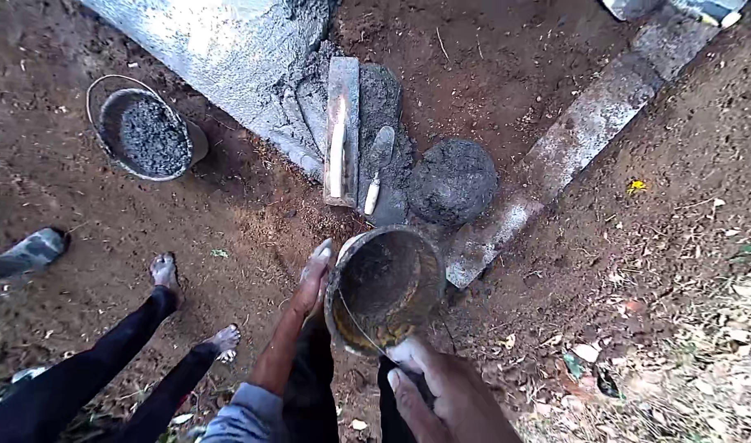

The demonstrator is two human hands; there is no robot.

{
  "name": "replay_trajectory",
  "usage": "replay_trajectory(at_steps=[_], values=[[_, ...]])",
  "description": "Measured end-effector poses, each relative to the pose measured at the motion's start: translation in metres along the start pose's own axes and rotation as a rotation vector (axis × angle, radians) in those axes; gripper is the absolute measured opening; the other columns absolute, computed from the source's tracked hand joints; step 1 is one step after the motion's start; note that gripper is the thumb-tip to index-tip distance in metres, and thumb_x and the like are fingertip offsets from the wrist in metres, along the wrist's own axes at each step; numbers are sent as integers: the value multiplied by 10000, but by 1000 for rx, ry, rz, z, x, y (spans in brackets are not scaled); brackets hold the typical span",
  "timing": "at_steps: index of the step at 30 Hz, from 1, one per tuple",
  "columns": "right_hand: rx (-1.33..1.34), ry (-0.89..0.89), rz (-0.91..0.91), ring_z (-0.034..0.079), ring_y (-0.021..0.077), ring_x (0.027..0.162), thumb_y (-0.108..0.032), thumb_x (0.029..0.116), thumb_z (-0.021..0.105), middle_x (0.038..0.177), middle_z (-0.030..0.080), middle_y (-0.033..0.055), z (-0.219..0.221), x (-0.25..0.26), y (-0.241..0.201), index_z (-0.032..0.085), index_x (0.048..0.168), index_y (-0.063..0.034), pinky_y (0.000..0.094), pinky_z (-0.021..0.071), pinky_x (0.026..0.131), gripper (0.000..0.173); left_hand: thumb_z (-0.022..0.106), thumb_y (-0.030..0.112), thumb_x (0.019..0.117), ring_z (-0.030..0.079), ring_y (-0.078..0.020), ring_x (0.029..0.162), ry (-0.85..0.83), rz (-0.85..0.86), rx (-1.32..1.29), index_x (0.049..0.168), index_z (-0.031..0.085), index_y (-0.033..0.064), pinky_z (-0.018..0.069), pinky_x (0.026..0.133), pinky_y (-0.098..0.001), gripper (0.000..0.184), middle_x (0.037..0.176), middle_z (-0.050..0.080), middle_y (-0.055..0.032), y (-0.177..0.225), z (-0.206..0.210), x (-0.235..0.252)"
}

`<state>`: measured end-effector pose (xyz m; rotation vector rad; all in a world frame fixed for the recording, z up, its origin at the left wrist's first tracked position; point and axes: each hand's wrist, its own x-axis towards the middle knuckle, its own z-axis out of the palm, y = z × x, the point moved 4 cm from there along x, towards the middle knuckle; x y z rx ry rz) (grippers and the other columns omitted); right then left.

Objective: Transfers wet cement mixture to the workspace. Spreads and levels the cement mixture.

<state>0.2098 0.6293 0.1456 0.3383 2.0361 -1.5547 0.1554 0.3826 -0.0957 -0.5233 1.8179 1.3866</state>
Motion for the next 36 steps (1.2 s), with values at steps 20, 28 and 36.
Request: replay_trajectory(at_steps=[20,28,36], values=[[-413,454,578,623,414,1229,-330,1044,567,1397,578,246,105,329,146,554,1393,-20,595,534,967,466,452,190,1093,648,-95,593,608,-191,-261,1121,522,53,585,576,-266,156,756,650,-1,-33,-238,41],[-510,538,797,579,366,1321,-388,1041,545,1494,515,218,67,366,222,522,1454,-30,559,534,989,547,576,273,1011,629,-247,1175,406,476,520,1443,442,-44,526,1001,-366,553,1314,601,-236,42,-158,104],[-319,699,404,686,265,874,-403,990,674,1010,671,141,3,218,198,567,1259,-74,496,573,790,439,675,404,964,608,-407,1243,147,246,668,1538,337,17,455,1060,-587,770,1325,630,-238,99,16,237]])
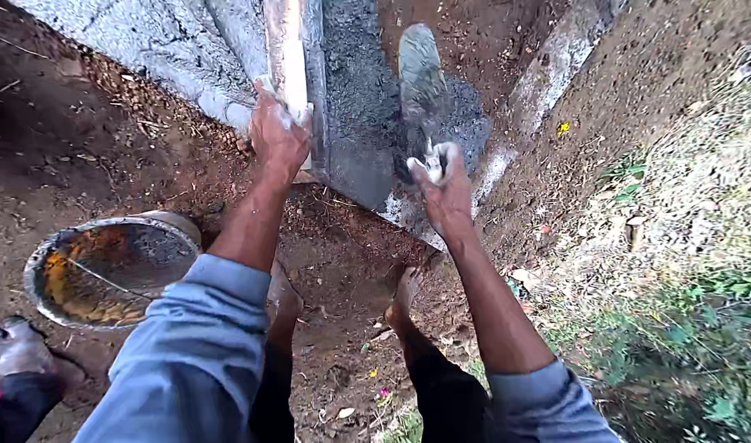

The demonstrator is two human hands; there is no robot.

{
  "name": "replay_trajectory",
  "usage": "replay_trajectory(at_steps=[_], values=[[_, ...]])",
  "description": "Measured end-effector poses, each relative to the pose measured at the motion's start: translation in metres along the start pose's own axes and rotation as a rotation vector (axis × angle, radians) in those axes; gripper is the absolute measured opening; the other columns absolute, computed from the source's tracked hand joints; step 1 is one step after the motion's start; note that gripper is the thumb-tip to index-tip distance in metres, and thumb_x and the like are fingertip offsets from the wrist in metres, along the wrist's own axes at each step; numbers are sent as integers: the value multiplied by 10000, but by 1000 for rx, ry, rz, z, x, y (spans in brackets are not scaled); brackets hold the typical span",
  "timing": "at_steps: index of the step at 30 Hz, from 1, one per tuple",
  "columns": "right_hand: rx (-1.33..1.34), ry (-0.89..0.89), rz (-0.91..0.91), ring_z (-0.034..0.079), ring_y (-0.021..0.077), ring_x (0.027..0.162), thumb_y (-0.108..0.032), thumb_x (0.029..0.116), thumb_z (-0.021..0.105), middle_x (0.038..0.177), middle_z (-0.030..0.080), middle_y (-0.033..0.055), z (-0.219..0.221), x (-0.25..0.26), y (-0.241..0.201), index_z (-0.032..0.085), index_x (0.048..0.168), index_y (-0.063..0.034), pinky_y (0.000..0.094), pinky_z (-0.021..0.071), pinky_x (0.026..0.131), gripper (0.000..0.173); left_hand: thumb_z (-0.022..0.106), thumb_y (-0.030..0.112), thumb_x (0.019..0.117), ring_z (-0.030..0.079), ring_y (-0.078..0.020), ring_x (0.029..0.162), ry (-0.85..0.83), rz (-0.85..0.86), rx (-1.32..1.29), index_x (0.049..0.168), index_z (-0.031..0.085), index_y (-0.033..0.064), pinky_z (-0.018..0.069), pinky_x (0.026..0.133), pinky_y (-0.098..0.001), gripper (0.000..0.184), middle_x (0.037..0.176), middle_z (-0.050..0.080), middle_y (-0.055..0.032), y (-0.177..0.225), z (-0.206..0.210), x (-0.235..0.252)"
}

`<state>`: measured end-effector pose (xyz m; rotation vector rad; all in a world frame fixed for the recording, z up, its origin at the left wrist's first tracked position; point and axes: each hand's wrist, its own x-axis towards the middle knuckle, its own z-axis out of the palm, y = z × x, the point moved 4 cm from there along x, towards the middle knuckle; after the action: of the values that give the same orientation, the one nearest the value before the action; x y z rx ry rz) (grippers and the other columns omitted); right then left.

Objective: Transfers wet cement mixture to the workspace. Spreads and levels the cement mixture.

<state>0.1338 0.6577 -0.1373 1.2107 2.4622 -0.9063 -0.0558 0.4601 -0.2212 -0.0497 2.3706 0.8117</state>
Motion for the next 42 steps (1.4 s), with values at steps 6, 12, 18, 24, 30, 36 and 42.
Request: replay_trajectory(at_steps=[6,12,18,24,30,36,42], values=[[297,229,-96,561,37,580,-282,1029,572,744,573,-66,-131,-57,118,562,1075,-105,255,522,549,183,687,177,928,559,-345,1305,91,-30,-189,1479,404,-20,435,1107,-507,650,1403,555,-255,3,42,24],[255,85,169,590,187,616,-356,1071,543,782,609,82,-151,-42,292,607,1164,-35,426,539,607,341,686,198,887,623,-114,1150,380,-8,-438,1527,344,60,557,962,-324,739,1360,571,-90,21,42,-92],[198,-96,375,631,223,748,-296,1051,591,896,658,148,-198,-123,392,628,1222,20,466,549,744,362,515,2,985,649,-156,1033,497,-258,-697,1527,265,-5,580,899,-360,597,1264,574,-124,1,96,-308],[214,-193,454,554,174,583,-319,1070,511,764,576,73,-216,-184,415,582,1233,21,406,520,585,383,440,-30,976,632,-76,764,476,-529,-873,1381,375,27,588,708,-288,413,983,575,-18,12,155,-429],[348,-222,469,529,153,496,-262,1067,508,685,545,39,-181,-210,373,559,1250,8,364,514,491,330,526,49,1016,591,-72,618,449,-696,-978,1302,456,31,563,594,-256,295,819,572,-6,-9,179,-432],[34,-330,292,638,258,717,-300,1080,473,879,650,141,-158,-183,331,565,1347,-25,493,546,702,394,523,66,1026,602,-108,675,466,-768,-1029,1281,497,5,567,642,-295,263,863,585,-49,-28,173,-433],[-452,-595,-55,617,430,1258,-401,1076,503,1370,628,246,-127,-88,283,538,1476,-66,624,461,1064,523,513,26,1008,596,-73,625,610,-784,-1072,1204,502,24,566,602,-255,196,803,578,-9,-31,175,-456]])
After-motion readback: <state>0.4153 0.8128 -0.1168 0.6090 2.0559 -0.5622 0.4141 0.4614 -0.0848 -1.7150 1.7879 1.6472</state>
